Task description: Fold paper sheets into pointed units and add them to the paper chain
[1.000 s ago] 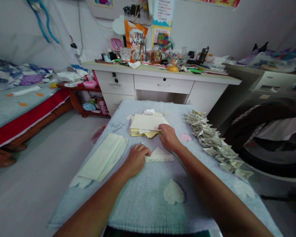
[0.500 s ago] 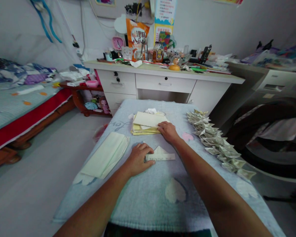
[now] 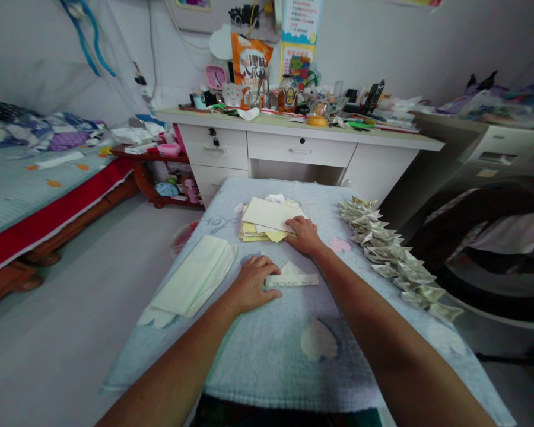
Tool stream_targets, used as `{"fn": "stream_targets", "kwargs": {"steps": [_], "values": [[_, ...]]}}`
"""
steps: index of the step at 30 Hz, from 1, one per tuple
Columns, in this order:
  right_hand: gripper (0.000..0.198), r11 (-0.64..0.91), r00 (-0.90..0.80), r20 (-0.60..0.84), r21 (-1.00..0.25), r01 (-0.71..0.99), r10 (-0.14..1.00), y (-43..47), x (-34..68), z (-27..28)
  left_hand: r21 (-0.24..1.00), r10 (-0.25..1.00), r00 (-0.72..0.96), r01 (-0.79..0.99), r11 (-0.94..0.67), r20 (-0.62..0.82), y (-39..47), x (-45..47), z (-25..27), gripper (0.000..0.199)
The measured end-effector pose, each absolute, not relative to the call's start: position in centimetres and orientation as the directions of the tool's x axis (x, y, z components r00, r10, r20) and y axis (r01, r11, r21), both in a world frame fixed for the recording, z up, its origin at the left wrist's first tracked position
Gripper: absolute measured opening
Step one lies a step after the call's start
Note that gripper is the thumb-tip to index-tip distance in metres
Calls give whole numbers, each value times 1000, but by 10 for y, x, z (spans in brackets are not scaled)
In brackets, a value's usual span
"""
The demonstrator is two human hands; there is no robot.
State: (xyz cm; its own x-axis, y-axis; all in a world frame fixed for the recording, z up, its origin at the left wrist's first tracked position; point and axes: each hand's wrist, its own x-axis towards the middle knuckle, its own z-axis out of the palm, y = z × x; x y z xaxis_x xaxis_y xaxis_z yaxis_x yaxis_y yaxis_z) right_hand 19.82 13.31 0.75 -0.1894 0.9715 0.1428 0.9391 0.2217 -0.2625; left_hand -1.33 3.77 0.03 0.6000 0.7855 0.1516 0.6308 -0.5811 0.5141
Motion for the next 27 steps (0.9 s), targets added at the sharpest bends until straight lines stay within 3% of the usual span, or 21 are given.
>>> {"fn": "stream_targets", "kwargs": {"steps": [7, 19, 23, 27], "values": [[37, 195, -175, 93, -298, 934, 980, 141, 198, 15, 523, 791, 593, 633, -571, 147, 37, -14, 1, 29], [42, 190, -179, 63, -302, 934, 982, 138, 200, 18, 519, 779, 602, 615, -594, 177, 38, -13, 0, 25], [55, 262, -237, 117, -294, 919, 964, 121, 204, 25, 501, 760, 618, 601, -622, 202, 38, -13, -1, 24], [45, 409, -361, 201, -314, 857, 911, 87, 211, 36, 499, 751, 622, 589, -636, 223, 37, -14, -2, 30]]}}
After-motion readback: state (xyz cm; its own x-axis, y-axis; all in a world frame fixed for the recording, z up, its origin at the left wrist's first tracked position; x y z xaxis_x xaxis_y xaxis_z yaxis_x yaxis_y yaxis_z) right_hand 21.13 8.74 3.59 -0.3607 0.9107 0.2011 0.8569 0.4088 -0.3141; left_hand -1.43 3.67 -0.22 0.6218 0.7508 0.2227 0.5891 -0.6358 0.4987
